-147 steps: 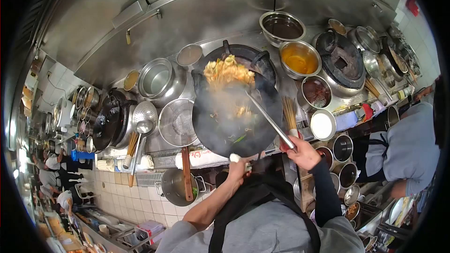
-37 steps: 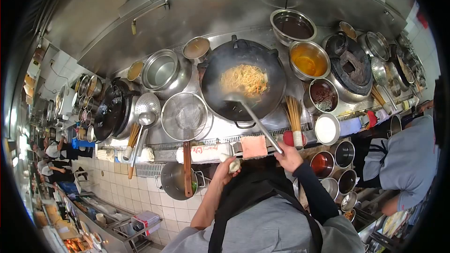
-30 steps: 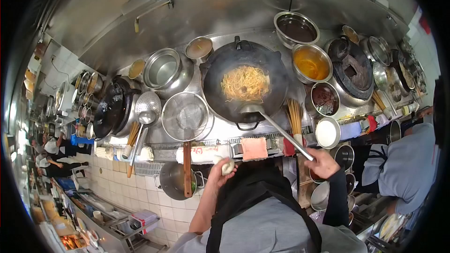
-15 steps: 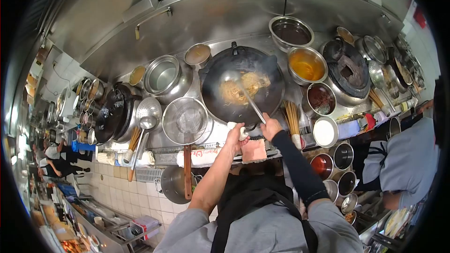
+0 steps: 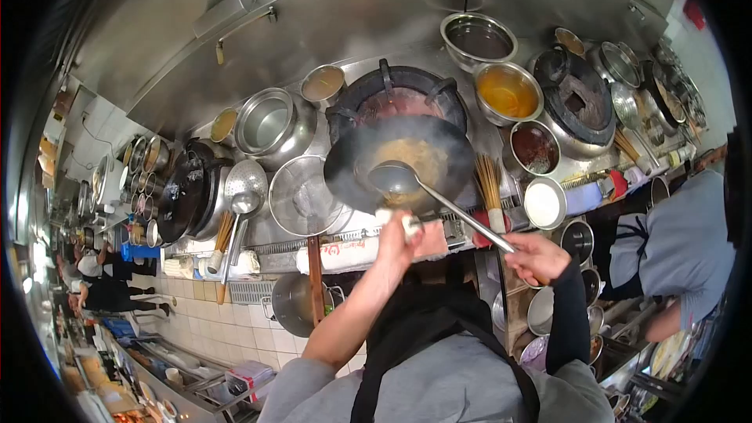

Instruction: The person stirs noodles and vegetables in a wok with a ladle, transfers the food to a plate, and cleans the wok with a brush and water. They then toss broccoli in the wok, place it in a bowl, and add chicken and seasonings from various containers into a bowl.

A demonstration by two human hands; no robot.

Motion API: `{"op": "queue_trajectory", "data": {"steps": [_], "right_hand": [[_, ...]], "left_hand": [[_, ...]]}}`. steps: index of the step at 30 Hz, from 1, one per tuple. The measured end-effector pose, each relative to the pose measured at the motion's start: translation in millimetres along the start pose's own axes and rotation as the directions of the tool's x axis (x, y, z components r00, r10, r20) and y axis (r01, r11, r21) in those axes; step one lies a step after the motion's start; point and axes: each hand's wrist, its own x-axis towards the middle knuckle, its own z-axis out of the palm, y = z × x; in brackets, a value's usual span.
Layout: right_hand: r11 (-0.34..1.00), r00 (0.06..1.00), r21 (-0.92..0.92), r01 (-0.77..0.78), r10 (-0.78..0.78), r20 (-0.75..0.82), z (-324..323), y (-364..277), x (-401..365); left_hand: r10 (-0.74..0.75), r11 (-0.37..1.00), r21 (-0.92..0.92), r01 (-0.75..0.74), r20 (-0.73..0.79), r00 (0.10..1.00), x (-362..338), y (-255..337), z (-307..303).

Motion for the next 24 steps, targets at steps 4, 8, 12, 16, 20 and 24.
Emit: {"op": "queue_trajectory", "data": {"steps": [4,8,12,16,20,24], "right_hand": [[0.949,0.983,-0.295,0.114,-0.150,-0.103,-7.7,30.4,73.7],[0.693,0.775,-0.632,0.347,-0.591,-0.223,7.7,53.0,104.4],[0.679,0.793,-0.617,0.398,-0.593,-0.141,-3.7,56.0,79.0],[0.921,0.992,-0.385,0.058,-0.098,-0.083,1.8,-14.7,10.6],[0.679,0.880,-0.649,0.342,-0.474,-0.033,-26.1,32.2,88.3],[0.693,0.814,-0.665,0.280,-0.539,-0.219,-12.0,58.2,112.3]], "left_hand": [[-0.011,0.990,0.141,0.009,0.011,1.000,57.5,-30.5,-46.1],[-0.023,0.943,0.331,0.030,-0.026,0.999,24.4,-95.8,-98.3],[-0.037,0.931,0.358,0.076,-0.116,0.993,-20.3,-86.9,-73.7],[0.059,0.998,0.003,-0.059,0.057,0.997,-8.5,-17.2,-15.2],[0.070,0.992,0.102,-0.071,0.012,0.997,67.0,-35.6,-39.8],[0.031,0.936,0.351,-0.010,-0.054,0.998,40.0,-85.0,-76.3]]}}
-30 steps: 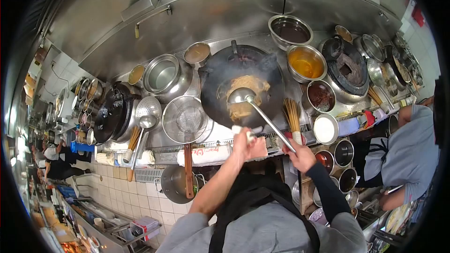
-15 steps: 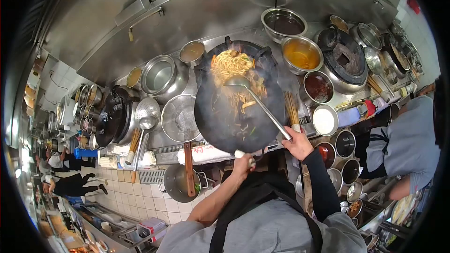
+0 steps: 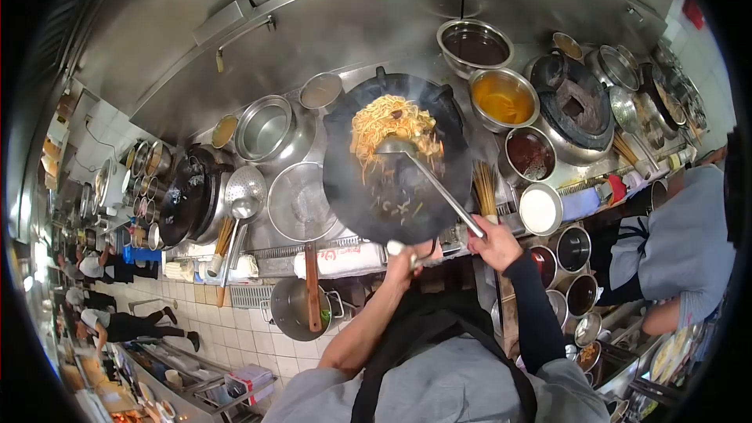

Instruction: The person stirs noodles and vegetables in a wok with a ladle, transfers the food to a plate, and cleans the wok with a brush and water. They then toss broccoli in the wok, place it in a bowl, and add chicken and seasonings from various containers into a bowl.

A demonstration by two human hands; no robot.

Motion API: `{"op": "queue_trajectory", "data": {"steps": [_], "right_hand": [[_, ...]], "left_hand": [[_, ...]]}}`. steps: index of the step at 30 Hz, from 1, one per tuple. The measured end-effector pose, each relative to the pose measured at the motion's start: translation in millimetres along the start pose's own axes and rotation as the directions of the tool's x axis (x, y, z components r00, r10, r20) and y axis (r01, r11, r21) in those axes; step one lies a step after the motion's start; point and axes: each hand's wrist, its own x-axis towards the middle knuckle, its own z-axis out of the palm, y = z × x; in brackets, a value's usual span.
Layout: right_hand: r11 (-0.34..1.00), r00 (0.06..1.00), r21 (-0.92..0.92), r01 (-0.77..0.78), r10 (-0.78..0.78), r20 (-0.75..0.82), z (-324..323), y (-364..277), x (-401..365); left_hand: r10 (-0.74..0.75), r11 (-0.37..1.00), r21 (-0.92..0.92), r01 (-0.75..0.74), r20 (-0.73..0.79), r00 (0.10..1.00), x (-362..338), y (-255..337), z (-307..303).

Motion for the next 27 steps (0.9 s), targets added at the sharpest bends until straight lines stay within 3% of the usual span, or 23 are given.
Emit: {"op": "queue_trajectory", "data": {"steps": [1,3,4,5,6,9,10,12,13,15,16,17,18,20,22,23,24,26,27], "right_hand": [[0.996,0.998,-0.067,0.064,-0.064,-0.005,-18.6,-18.9,-16.1],[0.964,0.983,-0.202,0.173,-0.182,-0.024,-55.4,-45.5,-42.7],[0.979,0.994,-0.170,0.110,-0.105,0.038,-72.3,-39.5,-53.1],[0.989,0.994,-0.143,0.047,-0.032,0.105,-91.1,-34.0,-61.9],[0.982,0.990,-0.180,0.063,-0.039,0.133,-109.6,-45.8,-67.1],[0.976,0.998,-0.210,0.055,-0.044,0.053,-107.9,-41.4,-49.2],[0.988,0.997,-0.134,0.072,-0.075,-0.017,-86.2,-13.5,-29.6],[0.972,0.952,-0.229,0.050,-0.116,-0.285,-22.3,34.1,7.5],[0.993,0.964,0.015,-0.115,0.115,-0.241,-5.7,-1.6,21.0],[0.989,0.904,-0.079,-0.123,0.079,-0.419,75.4,52.5,61.2],[0.987,0.914,-0.129,-0.095,0.035,-0.404,94.6,43.8,64.8],[0.993,0.891,-0.115,0.018,-0.068,-0.449,126.0,72.1,78.1],[0.940,0.957,0.323,-0.114,0.191,-0.218,104.6,43.3,72.6],[0.779,0.963,0.591,-0.208,0.269,-0.016,82.6,8.6,71.9],[0.914,0.961,0.407,0.003,0.110,-0.253,92.6,17.1,91.1],[0.985,0.843,0.009,0.172,-0.143,-0.518,114.4,37.8,119.6],[0.975,0.789,-0.031,0.220,-0.197,-0.581,132.6,53.5,150.0],[0.985,0.874,0.104,0.136,-0.070,-0.481,138.2,49.9,183.3],[0.986,0.925,0.109,0.127,-0.078,-0.371,131.8,52.3,183.9]], "left_hand": [[-0.072,0.995,0.070,0.073,-0.022,0.997,-10.2,2.0,-1.5],[0.040,0.994,-0.099,-0.038,0.015,0.999,-18.7,33.6,13.0],[0.088,0.979,-0.185,-0.083,0.021,0.996,-20.5,45.4,14.7],[0.032,0.980,-0.197,-0.021,0.056,0.998,6.6,49.2,6.8],[0.058,0.979,-0.199,-0.054,0.013,0.998,16.4,59.6,16.8],[0.115,0.971,-0.207,-0.123,-0.052,0.992,51.9,77.7,28.7],[0.126,0.968,-0.209,-0.136,-0.063,0.990,61.5,76.9,29.8],[0.116,0.976,-0.174,-0.130,-0.088,0.989,66.2,74.4,37.9],[0.115,0.979,-0.154,-0.130,-0.103,0.988,68.3,74.4,39.8],[0.110,0.980,-0.158,-0.119,-0.061,0.992,78.4,73.6,39.8],[0.104,0.981,-0.157,-0.110,-0.042,0.994,80.9,71.8,38.4],[0.076,0.982,-0.167,-0.083,-0.046,0.996,77.6,72.8,40.1],[0.050,0.983,-0.176,-0.058,-0.050,0.997,72.3,76.2,42.7],[0.005,0.981,-0.192,-0.014,-0.046,0.999,69.6,79.2,40.8],[-0.025,0.977,-0.211,0.018,-0.027,0.999,75.9,79.3,37.0],[-0.004,0.975,-0.223,-0.001,-0.021,1.000,80.8,76.3,34.7],[0.018,0.972,-0.235,-0.021,-0.018,1.000,87.6,72.1,32.2],[0.028,0.969,-0.244,-0.030,-0.014,1.000,92.7,68.1,26.8],[0.015,0.970,-0.243,-0.017,-0.011,1.000,92.0,69.2,25.8]]}}
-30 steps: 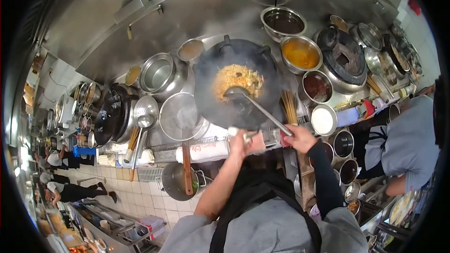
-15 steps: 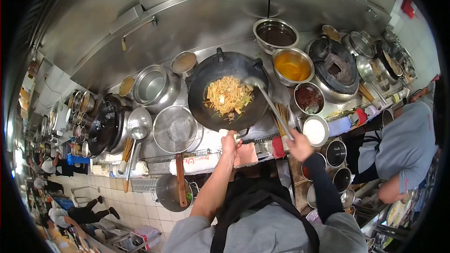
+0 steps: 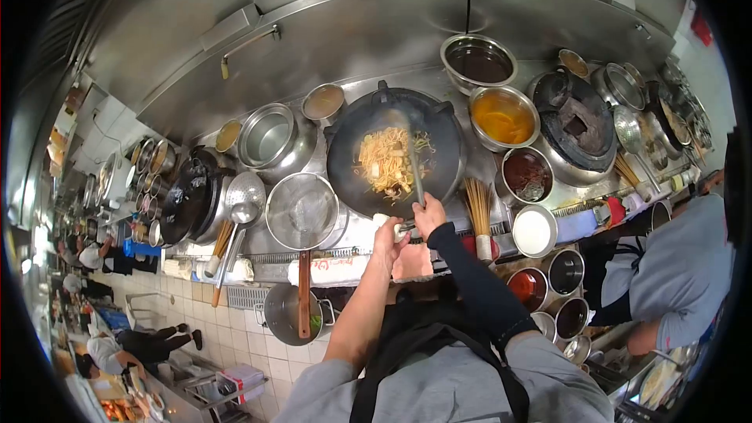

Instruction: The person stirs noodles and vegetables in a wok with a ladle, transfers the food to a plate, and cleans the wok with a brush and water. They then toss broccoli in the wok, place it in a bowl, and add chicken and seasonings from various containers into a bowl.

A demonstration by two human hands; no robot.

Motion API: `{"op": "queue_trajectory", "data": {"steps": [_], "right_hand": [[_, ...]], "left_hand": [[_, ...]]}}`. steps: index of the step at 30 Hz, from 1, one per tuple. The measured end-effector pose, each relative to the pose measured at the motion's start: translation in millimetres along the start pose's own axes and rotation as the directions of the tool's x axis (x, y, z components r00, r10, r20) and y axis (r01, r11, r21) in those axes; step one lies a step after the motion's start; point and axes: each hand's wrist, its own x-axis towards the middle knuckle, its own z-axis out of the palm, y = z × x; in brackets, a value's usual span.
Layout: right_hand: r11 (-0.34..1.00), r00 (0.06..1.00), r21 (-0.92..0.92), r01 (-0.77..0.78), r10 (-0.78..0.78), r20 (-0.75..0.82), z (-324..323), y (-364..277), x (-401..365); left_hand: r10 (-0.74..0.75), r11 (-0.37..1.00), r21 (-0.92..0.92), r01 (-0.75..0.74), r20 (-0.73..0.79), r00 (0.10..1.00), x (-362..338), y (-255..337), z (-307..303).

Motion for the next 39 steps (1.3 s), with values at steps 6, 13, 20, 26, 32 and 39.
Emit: {"op": "queue_trajectory", "data": {"steps": [6,13,20,26,32,39], "right_hand": [[0.910,0.859,-0.258,0.324,-0.168,0.484,-120.1,4.5,-40.2],[0.958,0.945,-0.195,0.209,-0.146,0.293,-195.2,0.4,-140.0],[0.599,0.547,0.204,-0.774,0.471,0.692,-256.4,-145.9,-125.8],[0.792,0.762,0.226,-0.566,0.399,0.509,-163.8,-121.8,-118.7],[0.895,0.783,0.064,-0.442,0.351,0.514,-185.8,-179.9,-140.9],[0.930,0.812,-0.234,-0.282,0.362,0.458,-173.6,-182.7,-120.7]], "left_hand": [[-0.113,0.994,0.004,0.113,0.015,0.993,-8.2,15.1,11.7],[-0.066,0.996,-0.056,0.068,0.048,0.997,-22.5,-8.8,7.4],[0.005,0.983,-0.185,0.005,0.055,0.998,-128.6,29.5,16.1],[-0.028,0.972,0.233,0.022,0.025,0.999,-77.7,-60.5,-47.0],[-0.066,0.993,0.098,0.064,0.026,0.997,-150.6,-32.8,-39.1],[-0.016,1.000,-0.020,0.018,0.085,0.996,-86.7,7.9,-22.8]]}}
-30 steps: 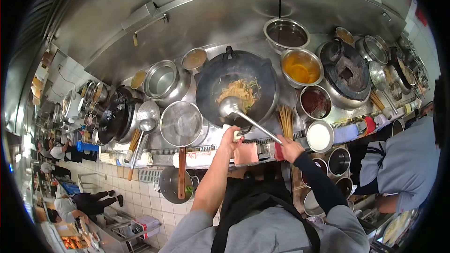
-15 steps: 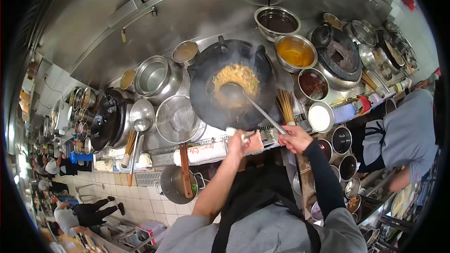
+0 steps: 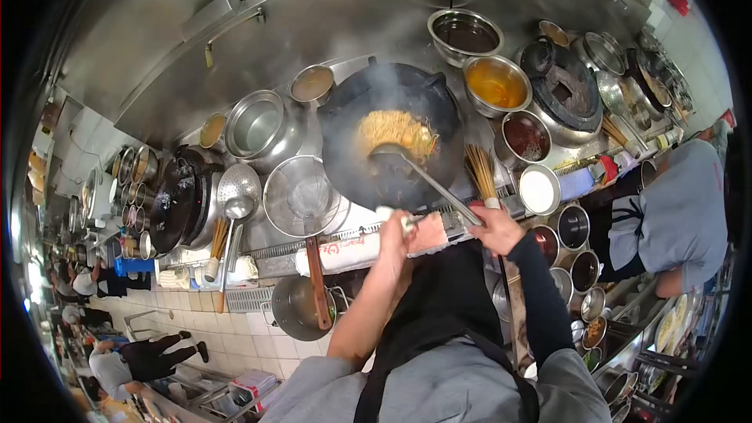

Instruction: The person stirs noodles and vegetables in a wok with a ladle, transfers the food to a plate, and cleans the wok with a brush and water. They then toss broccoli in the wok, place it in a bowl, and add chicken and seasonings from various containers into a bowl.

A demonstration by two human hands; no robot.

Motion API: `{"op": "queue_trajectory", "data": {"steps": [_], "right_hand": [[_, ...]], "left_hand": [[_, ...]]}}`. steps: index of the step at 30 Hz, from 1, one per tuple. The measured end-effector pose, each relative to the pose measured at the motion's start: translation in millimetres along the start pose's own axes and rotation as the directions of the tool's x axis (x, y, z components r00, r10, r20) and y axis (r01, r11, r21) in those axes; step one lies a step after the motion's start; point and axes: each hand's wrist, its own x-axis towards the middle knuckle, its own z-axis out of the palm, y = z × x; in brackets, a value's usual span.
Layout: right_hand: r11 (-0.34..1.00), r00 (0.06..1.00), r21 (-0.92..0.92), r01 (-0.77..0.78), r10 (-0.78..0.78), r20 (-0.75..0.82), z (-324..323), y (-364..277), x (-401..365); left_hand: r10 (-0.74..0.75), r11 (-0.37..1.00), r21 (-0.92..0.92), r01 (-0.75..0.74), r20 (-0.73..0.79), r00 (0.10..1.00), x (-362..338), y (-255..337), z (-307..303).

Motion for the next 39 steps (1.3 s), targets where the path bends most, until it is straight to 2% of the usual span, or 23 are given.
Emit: {"op": "queue_trajectory", "data": {"steps": [3,5,6,8,9,11,13,16,17,19,20,22,23,26,27,28,29,31,32,35,36,37,39], "right_hand": [[0.952,0.915,-0.143,0.272,-0.302,-0.267,32.0,37.4,19.6],[0.935,0.908,-0.152,0.320,-0.348,-0.233,23.6,32.2,3.1],[0.925,0.902,-0.160,0.344,-0.373,-0.217,14.6,23.7,-7.0],[0.989,0.987,-0.048,0.143,-0.146,-0.064,-22.4,-21.0,-33.5],[0.987,0.989,-0.064,0.145,-0.147,-0.019,-27.9,-18.0,-33.4],[0.983,0.991,-0.124,0.134,-0.134,0.011,-28.8,-7.9,-20.5],[0.972,0.994,-0.212,0.099,-0.105,-0.016,-19.8,4.0,6.1],[0.959,0.948,-0.169,0.227,-0.257,-0.188,4.3,18.3,15.0],[0.949,0.917,-0.152,0.277,-0.308,-0.254,11.8,24.2,10.0],[0.987,0.966,-0.036,0.156,-0.160,-0.203,0.5,23.2,-22.6],[0.999,0.981,0.022,0.049,-0.044,-0.187,-9.0,1.6,-48.1],[0.999,0.982,0.039,0.017,-0.010,-0.191,-14.0,17.7,-58.2],[0.998,0.979,0.055,0.024,-0.012,-0.206,-14.2,26.5,-55.9],[0.983,0.959,0.182,-0.019,0.070,-0.274,-0.8,17.3,-38.5],[0.960,0.944,0.271,-0.072,0.153,-0.291,9.4,15.7,-28.6],[0.971,0.906,0.232,0.053,0.051,-0.420,34.9,54.7,-3.0],[0.922,0.884,0.378,-0.084,0.244,-0.399,45.7,14.9,-11.7],[0.706,0.888,0.708,0.030,0.306,-0.343,78.1,8.2,-4.3],[0.596,0.928,0.803,0.001,0.299,-0.223,86.2,12.7,0.8],[0.250,0.973,0.960,-0.128,0.219,0.073,89.1,5.1,-8.1],[0.136,0.976,0.975,-0.177,0.155,0.156,87.3,11.1,-10.4],[0.024,0.971,0.974,-0.226,0.080,0.223,84.7,15.9,-14.4],[-0.204,0.951,0.932,-0.299,0.010,0.308,84.9,23.8,-41.2]], "left_hand": [[-0.093,0.992,0.094,0.082,0.119,0.989,-6.3,-57.7,-54.3],[-0.243,0.945,0.219,0.245,-0.033,0.969,-40.1,-56.7,-52.8],[-0.239,0.938,0.233,0.258,-0.105,0.965,-71.9,-34.8,-26.8],[-0.173,0.985,0.005,0.173,0.048,0.984,-71.0,0.1,-9.0],[-0.128,0.983,-0.115,0.141,0.115,0.985,-65.7,16.0,-2.8],[-0.021,0.993,-0.112,0.028,0.067,0.998,-21.5,40.3,3.7],[-0.026,0.999,-0.032,0.028,0.062,0.998,6.0,30.5,-5.2],[-0.014,0.997,0.078,0.018,-0.052,0.999,25.7,-38.1,-49.4],[-0.137,0.968,0.213,0.135,-0.005,0.991,-1.7,-30.7,-52.6],[-0.227,0.929,0.273,0.249,-0.112,0.967,-24.1,-29.6,-56.6],[-0.183,0.960,0.209,0.188,-0.044,0.982,-27.6,-21.0,-55.5],[-0.087,0.996,0.008,0.086,0.083,0.993,-39.7,8.3,-40.8],[-0.103,0.995,-0.002,0.103,0.059,0.993,-41.4,28.5,-28.8],[-0.028,0.999,0.042,0.023,0.114,0.993,-14.6,45.6,-30.1],[0.101,0.982,0.152,-0.111,0.072,0.992,-8.5,28.5,-37.0],[0.235,0.935,0.264,-0.238,0.045,0.971,-5.7,-1.6,-44.6],[0.367,0.857,0.375,-0.352,0.034,0.929,-6.4,-24.7,-48.8],[0.384,0.822,0.423,-0.381,0.082,0.920,-33.2,-47.5,-45.4],[0.240,0.888,0.394,-0.236,0.041,0.970,-39.6,-51.4,-48.9],[0.127,0.929,0.342,-0.137,0.051,0.991,-47.7,-39.8,-61.1],[0.071,0.954,0.292,-0.068,-0.002,0.997,-66.5,-24.1,-52.1],[-0.018,0.978,0.210,0.001,0.078,0.997,-77.1,-13.0,-57.5],[-0.218,0.975,0.061,0.214,0.068,0.973,-93.2,-7.0,-76.7]]}}
